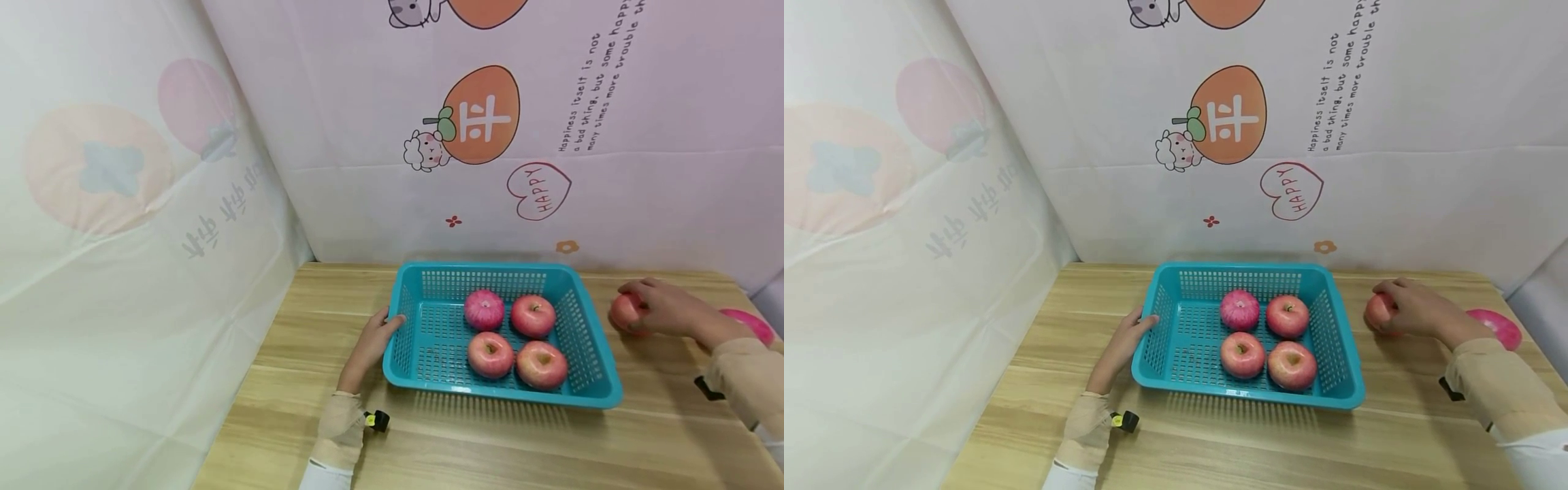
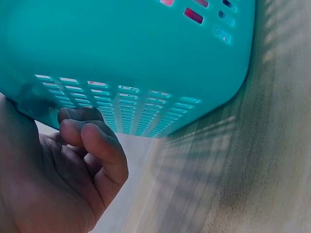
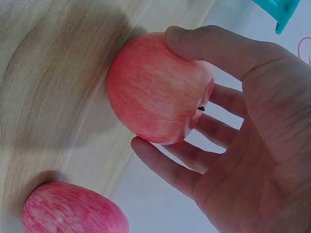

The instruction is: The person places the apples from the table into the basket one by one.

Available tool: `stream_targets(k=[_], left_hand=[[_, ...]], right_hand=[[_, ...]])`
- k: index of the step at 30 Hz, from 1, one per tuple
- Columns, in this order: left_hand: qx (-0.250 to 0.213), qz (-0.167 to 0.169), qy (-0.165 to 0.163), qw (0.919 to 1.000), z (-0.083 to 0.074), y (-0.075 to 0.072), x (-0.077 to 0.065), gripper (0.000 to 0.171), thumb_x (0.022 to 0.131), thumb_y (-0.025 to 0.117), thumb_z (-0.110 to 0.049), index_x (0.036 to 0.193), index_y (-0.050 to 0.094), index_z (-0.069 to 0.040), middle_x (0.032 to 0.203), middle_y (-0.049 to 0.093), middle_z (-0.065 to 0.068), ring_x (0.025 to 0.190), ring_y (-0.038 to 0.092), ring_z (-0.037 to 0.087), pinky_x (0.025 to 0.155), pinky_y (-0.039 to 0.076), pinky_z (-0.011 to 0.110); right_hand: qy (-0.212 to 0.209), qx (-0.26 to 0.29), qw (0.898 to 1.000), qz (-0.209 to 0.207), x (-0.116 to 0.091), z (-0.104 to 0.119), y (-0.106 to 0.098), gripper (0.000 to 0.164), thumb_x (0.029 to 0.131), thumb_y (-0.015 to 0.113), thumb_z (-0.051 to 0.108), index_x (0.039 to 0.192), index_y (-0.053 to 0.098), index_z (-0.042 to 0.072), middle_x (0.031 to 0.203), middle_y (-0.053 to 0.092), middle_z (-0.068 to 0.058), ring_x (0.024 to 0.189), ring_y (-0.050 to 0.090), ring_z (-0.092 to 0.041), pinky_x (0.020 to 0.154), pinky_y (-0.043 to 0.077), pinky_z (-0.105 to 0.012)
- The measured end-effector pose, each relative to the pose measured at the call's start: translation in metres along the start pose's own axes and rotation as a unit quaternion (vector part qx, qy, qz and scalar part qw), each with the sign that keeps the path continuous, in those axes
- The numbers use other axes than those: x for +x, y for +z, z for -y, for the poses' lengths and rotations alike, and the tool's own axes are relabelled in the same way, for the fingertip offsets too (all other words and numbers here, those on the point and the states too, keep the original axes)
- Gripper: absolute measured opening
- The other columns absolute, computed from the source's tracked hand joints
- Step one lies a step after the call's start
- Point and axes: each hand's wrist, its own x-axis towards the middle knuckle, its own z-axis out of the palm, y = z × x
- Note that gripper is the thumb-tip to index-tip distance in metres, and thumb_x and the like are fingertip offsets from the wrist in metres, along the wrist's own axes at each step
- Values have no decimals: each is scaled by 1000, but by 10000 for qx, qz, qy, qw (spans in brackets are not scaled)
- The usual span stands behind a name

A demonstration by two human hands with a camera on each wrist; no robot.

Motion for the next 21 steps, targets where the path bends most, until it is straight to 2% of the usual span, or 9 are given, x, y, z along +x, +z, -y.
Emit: stream_targets(k=[6, 14, 17, 21], left_hand=[[-69, 157, -51, 9998, -5, -2, 0, 52, 103, 46, -36, 150, 39, -14, 128, 61, 23, 107, 66, 37, 80, 59, 41], [-160, 206, 79, 9996, -30, -4, -14, 52, 103, 48, -32, 147, 41, -7, 128, 60, 27, 108, 65, 40, 80, 59, 40], [-208, 185, 145, 9995, -32, -3, -17, 53, 102, 48, -33, 147, 42, -6, 126, 60, 27, 107, 65, 41, 79, 59, 40], [-162, 189, 119, 9996, -27, -3, -15, 53, 103, 48, -35, 147, 42, -7, 126, 61, 26, 108, 65, 41, 79, 59, 40]], right_hand=[[16, 1, 10000, 48, 0, 0, -1, 71, 75, 80, 30, 129, 53, -5, 128, 48, -36, 105, 55, -50, 79, 49, -63], [9, -10, 10000, -6, -3, 0, -1, 70, 76, 80, 32, 130, 53, -4, 129, 48, -37, 107, 54, -51, 81, 48, -64], [-42, -50, 10000, -72, -4, 0, -1, 69, 76, 80, 31, 129, 53, -5, 128, 49, -37, 107, 54, -51, 81, 48, -64], [-75, -88, 9998, -145, -6, 1, -2, 69, 76, 80, 30, 130, 53, -4, 127, 49, -36, 106, 55, -50, 81, 48, -63]])
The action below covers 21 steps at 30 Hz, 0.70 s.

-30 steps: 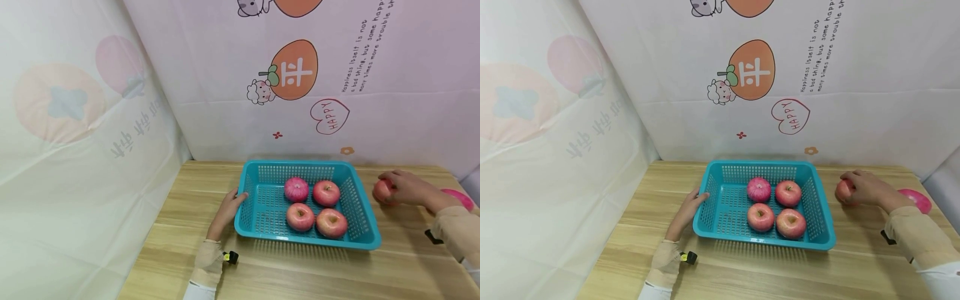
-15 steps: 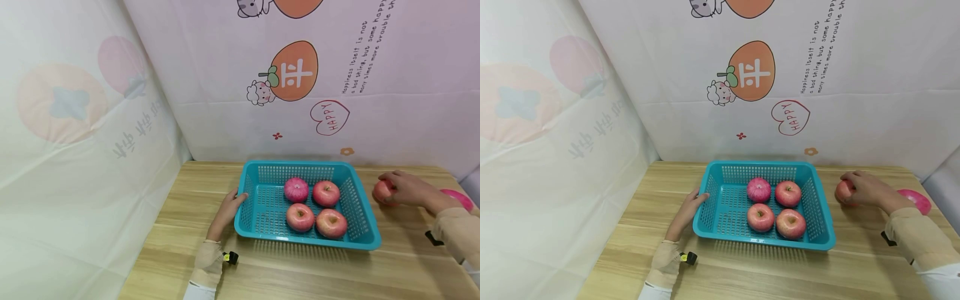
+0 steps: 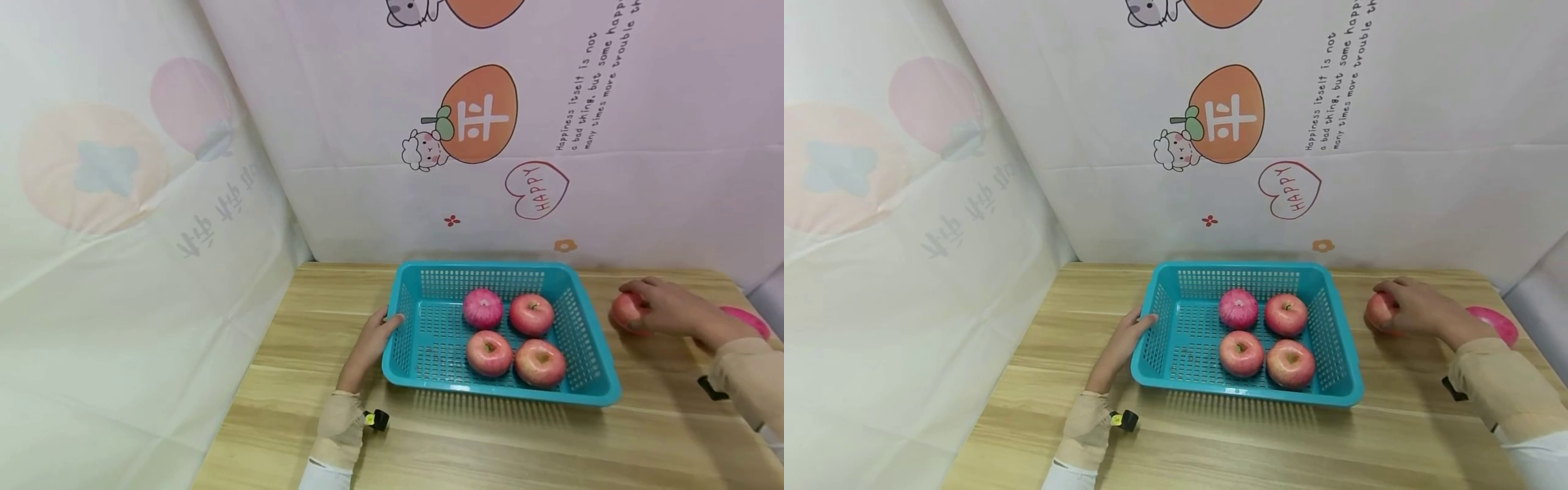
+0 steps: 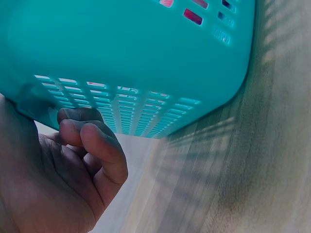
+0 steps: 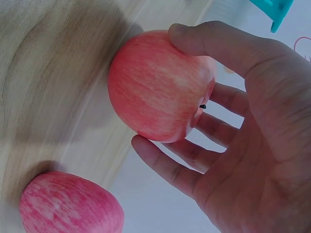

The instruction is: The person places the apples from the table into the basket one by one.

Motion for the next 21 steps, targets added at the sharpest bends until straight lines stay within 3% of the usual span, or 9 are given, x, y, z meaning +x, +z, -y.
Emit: stream_targets(k=[9, 18, 21], left_hand=[[11, -79, -81, 9999, 28, 1, 18, 50, 103, 46, -36, 148, 41, -15, 126, 63, 21, 106, 67, 37, 79, 59, 41], [121, -221, 57, 9997, 30, 2, 18, 50, 101, 49, -43, 144, 47, -17, 119, 66, 16, 98, 70, 27, 77, 60, 40], [68, -163, -22, 9998, 30, 1, 18, 52, 101, 48, -42, 146, 45, -16, 121, 66, 18, 99, 70, 30, 77, 60, 40]], right_hand=[[-82, -89, 9998, -155, -2, 4, -3, 66, 76, 79, 28, 129, 55, -3, 126, 51, -36, 105, 57, -49, 81, 49, -61], [-206, -75, 9994, -260, -2, 9, -7, 69, 72, 82, 28, 128, 56, -4, 126, 52, -34, 103, 57, -47, 80, 49, -59], [-346, -150, 9982, -466, -3, 12, -10, 69, 68, 84, 27, 125, 58, -4, 122, 56, -32, 100, 58, -44, 80, 50, -57]])
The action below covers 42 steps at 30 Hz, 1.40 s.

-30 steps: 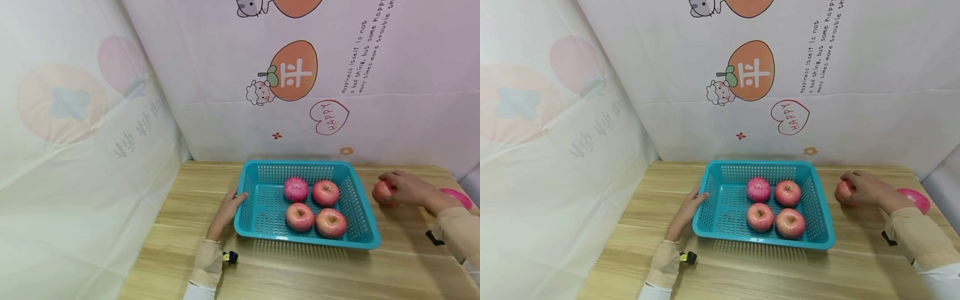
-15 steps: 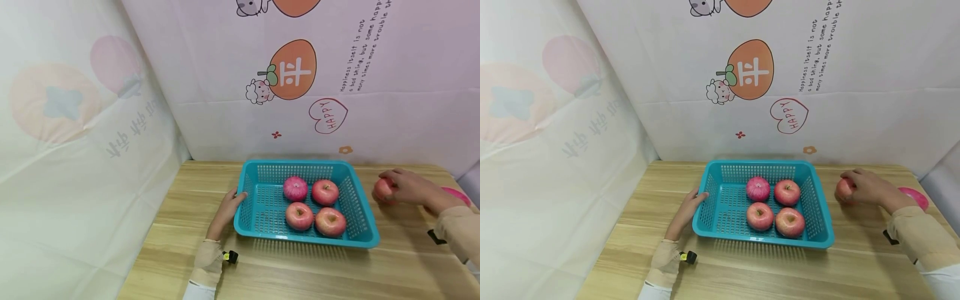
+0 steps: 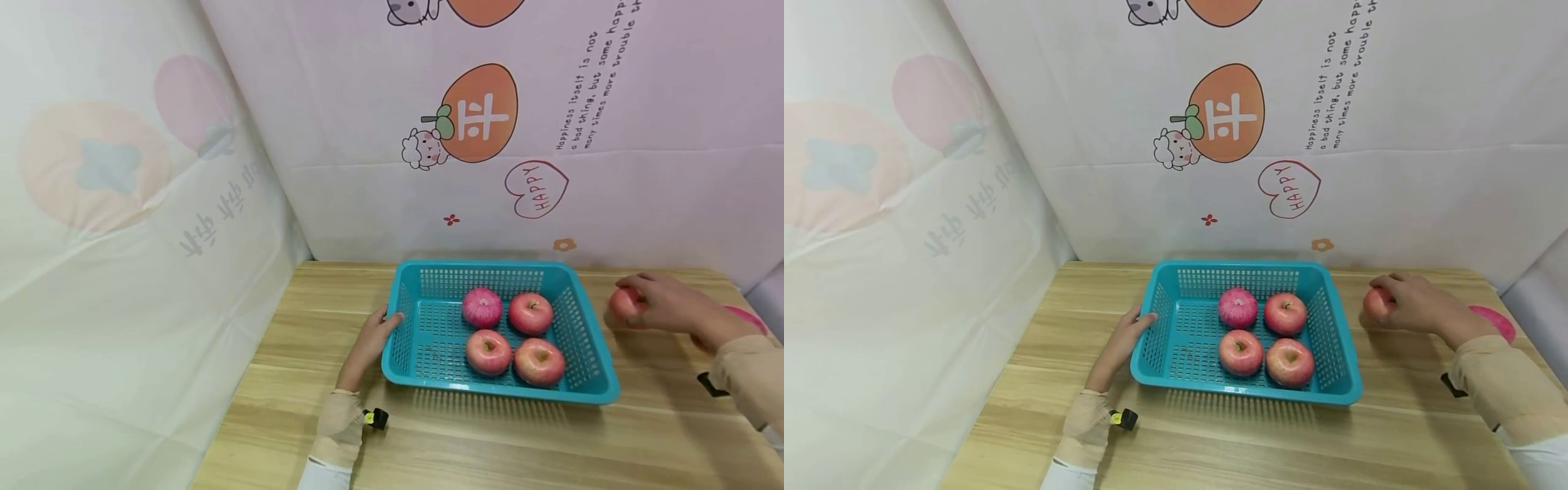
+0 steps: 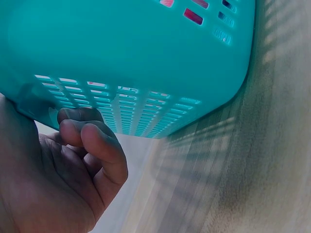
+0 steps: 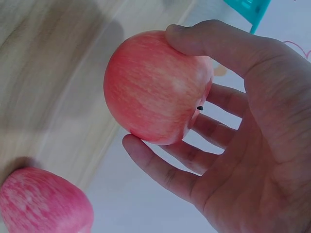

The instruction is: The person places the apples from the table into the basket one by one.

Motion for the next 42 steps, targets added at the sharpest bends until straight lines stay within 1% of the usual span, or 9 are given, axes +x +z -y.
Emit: stream_targets(k=[4, 9, 11, 17, 22, 29, 33, 36, 42], left_hand=[[6, 37, -63, 10000, 1, -1, 1, 52, 101, 48, -42, 146, 44, -17, 122, 65, 19, 102, 69, 32, 77, 60, 39], [68, -53, -6, 10000, 0, 0, 0, 50, 100, 49, -44, 144, 46, -20, 119, 66, 15, 98, 70, 27, 77, 60, 39], [83, -67, 1, 9999, 0, 0, 0, 50, 100, 49, -43, 144, 46, -20, 119, 67, 15, 97, 70, 26, 77, 60, 39], [108, -80, -7, 9999, 1, 1, -1, 50, 100, 49, -43, 144, 46, -20, 119, 67, 15, 96, 70, 25, 76, 60, 39], [110, -78, 3, 9999, 2, 1, 0, 50, 100, 49, -45, 144, 47, -20, 119, 67, 15, 97, 70, 26, 76, 60, 39], [62, 0, -49, 10000, 1, 0, 0, 51, 101, 48, -43, 147, 43, -19, 124, 65, 17, 103, 69, 30, 78, 59, 40], [-17, 39, -69, 10000, 0, 0, 1, 51, 103, 46, -40, 148, 41, -18, 125, 64, 19, 103, 68, 33, 77, 60, 40], [-1, 17, -67, 10000, 0, 0, 1, 50, 102, 47, -40, 147, 43, -18, 123, 65, 18, 101, 69, 32, 76, 60, 40], [120, -90, -20, 9999, 0, 1, 0, 48, 101, 48, -42, 144, 46, -20, 119, 66, 15, 97, 70, 26, 76, 60, 39]], right_hand=[[-204, -137, 9990, -379, 0, 4, -3, 67, 63, 87, 24, 119, 62, -3, 117, 59, -30, 95, 61, -42, 76, 51, -55], [-342, -203, 9968, -699, 0, 11, -8, 65, 61, 86, 21, 117, 63, -2, 115, 60, -28, 93, 63, -42, 75, 50, -54], [-321, -220, 9971, -647, 1, 14, -11, 65, 63, 86, 22, 119, 62, -2, 116, 59, -28, 94, 62, -43, 76, 50, -54], [-169, -242, 9992, -287, 2, 24, -18, 67, 69, 84, 29, 124, 59, -1, 121, 56, -29, 100, 60, -45, 79, 50, -58], [-69, -242, 9996, -142, 3, 31, -21, 69, 72, 83, 31, 127, 57, -1, 125, 53, -30, 104, 56, -47, 81, 49, -60], [-111, -304, 9989, -338, 4, 40, -25, 69, 69, 84, 30, 125, 58, -2, 122, 55, -26, 99, 57, -42, 74, 50, -52], [-3, -314, 9994, -151, 6, 45, -30, 72, 72, 83, 33, 129, 56, -1, 126, 53, -26, 102, 54, -43, 77, 50, -55], [46, -329, 9994, -47, 7, 49, -33, 73, 73, 82, 33, 132, 54, -1, 129, 51, -27, 106, 52, -44, 79, 50, -57], [-166, -410, 9987, -246, 9, 56, -38, 72, 70, 84, 31, 129, 56, -1, 126, 53, -26, 106, 53, -44, 80, 51, -58]])
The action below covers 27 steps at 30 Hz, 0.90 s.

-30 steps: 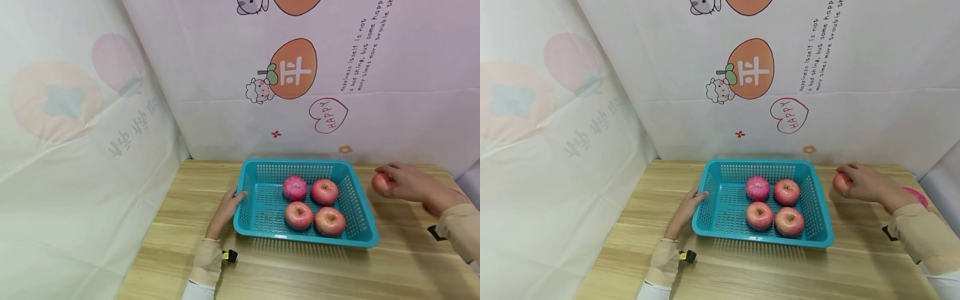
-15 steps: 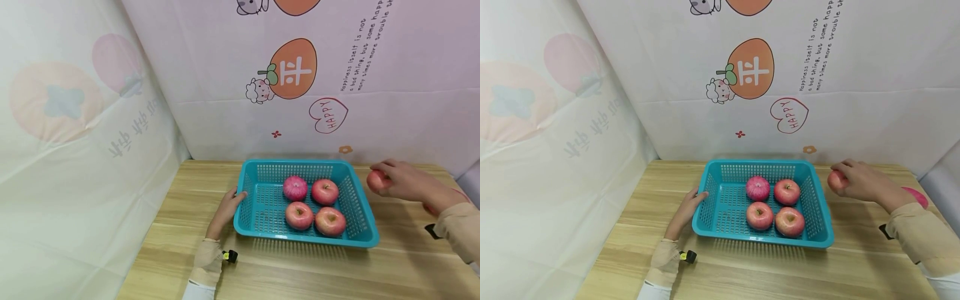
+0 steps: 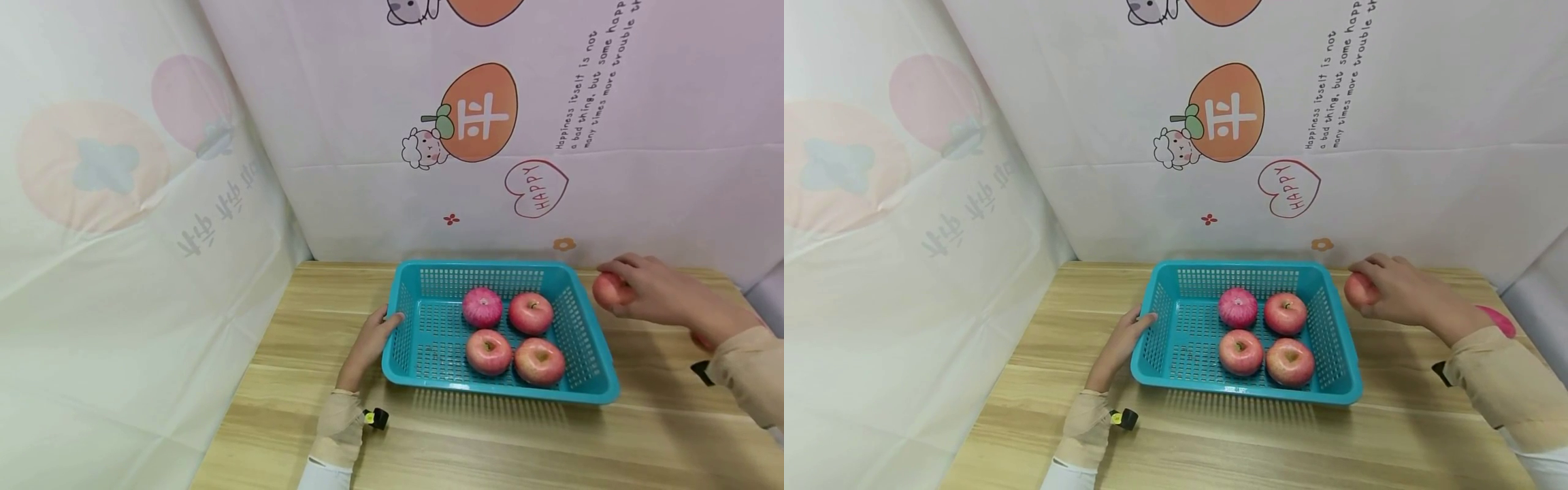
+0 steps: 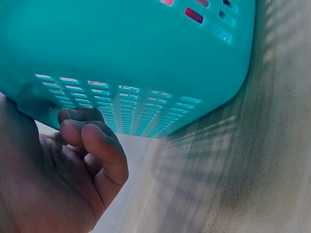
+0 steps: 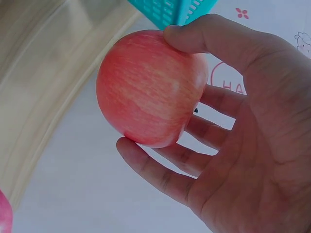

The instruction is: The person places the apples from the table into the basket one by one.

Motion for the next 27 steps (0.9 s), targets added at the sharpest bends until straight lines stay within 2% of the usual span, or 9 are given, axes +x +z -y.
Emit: stream_targets(k=[20, 27], left_hand=[[56, -26, 50, 10000, -2, 0, 0, 51, 101, 48, -42, 146, 44, -19, 123, 65, 17, 99, 69, 27, 78, 60, 40], [75, -33, 53, 10000, -2, 1, -1, 50, 101, 48, -41, 146, 44, -18, 123, 65, 17, 99, 69, 27, 77, 60, 40]], right_hand=[[95, -87, 9998, 149, 7, 14, -19, 75, 70, 85, 31, 132, 55, 3, 130, 50, -25, 110, 48, -46, 75, 54, -57], [73, -65, 9999, 121, 8, 19, -25, 75, 70, 85, 31, 133, 55, 4, 131, 50, -23, 113, 47, -45, 77, 53, -59]])
